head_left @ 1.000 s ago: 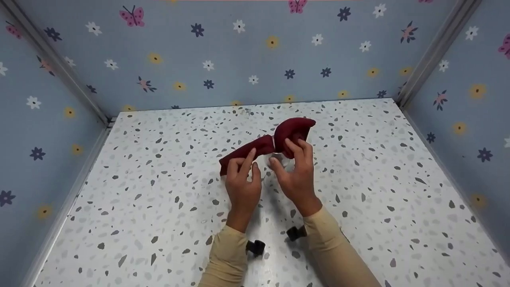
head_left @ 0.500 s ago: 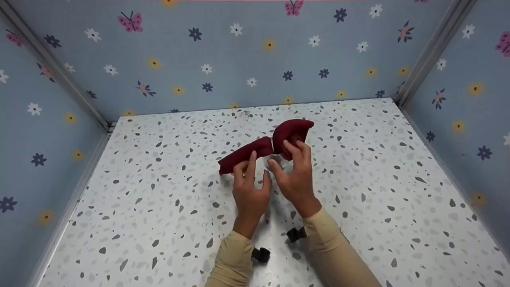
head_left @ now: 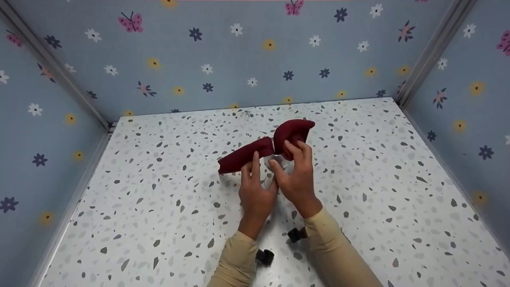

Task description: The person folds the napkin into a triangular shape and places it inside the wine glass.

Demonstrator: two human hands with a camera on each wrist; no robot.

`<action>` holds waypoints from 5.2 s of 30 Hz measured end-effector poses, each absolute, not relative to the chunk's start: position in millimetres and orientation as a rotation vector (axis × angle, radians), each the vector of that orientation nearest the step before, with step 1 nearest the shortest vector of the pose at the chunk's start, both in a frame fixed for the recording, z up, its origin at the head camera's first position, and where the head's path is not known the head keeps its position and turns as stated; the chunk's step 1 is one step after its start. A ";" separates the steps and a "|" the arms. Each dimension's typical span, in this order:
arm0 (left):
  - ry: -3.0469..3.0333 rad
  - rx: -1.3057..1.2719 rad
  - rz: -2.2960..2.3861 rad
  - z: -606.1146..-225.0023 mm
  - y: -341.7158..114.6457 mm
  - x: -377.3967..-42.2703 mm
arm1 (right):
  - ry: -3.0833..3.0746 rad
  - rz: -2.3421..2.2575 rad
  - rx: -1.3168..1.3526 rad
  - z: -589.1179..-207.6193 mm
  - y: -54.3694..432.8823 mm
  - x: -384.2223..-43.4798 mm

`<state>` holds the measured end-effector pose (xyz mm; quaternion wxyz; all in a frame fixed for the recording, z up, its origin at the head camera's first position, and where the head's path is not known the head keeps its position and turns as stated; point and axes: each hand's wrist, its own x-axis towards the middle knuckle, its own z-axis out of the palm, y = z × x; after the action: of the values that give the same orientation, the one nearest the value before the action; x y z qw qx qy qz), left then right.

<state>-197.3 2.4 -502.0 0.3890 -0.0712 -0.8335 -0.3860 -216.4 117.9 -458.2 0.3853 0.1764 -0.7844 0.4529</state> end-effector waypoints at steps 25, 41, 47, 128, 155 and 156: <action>-2.181 -0.154 -1.002 -506.1 21.7 -198.1 | -2.002 1.127 0.437 -458.8 118.6 -214.5; -2.189 -0.129 -1.074 -503.8 26.0 -199.2 | -2.009 1.072 0.424 -459.1 115.4 -214.2; -2.177 -0.134 -1.067 -502.0 24.8 -201.4 | -2.005 1.073 0.412 -458.7 114.8 -214.2; -2.217 -0.111 -1.267 -505.8 23.6 -202.6 | -2.101 1.174 0.326 -410.8 145.3 -239.0; -2.196 -0.084 -1.209 -506.8 22.4 -205.0 | -1.875 1.218 0.251 -427.5 144.2 -214.7; -2.194 -0.086 -1.207 -506.9 22.1 -205.4 | -1.878 1.219 0.251 -432.5 146.3 -217.4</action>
<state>-205.4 22.1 -506.9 0.3130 -0.0324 -0.8317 -0.4574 -217.4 146.3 -432.5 0.4299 0.1006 -0.7525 0.4887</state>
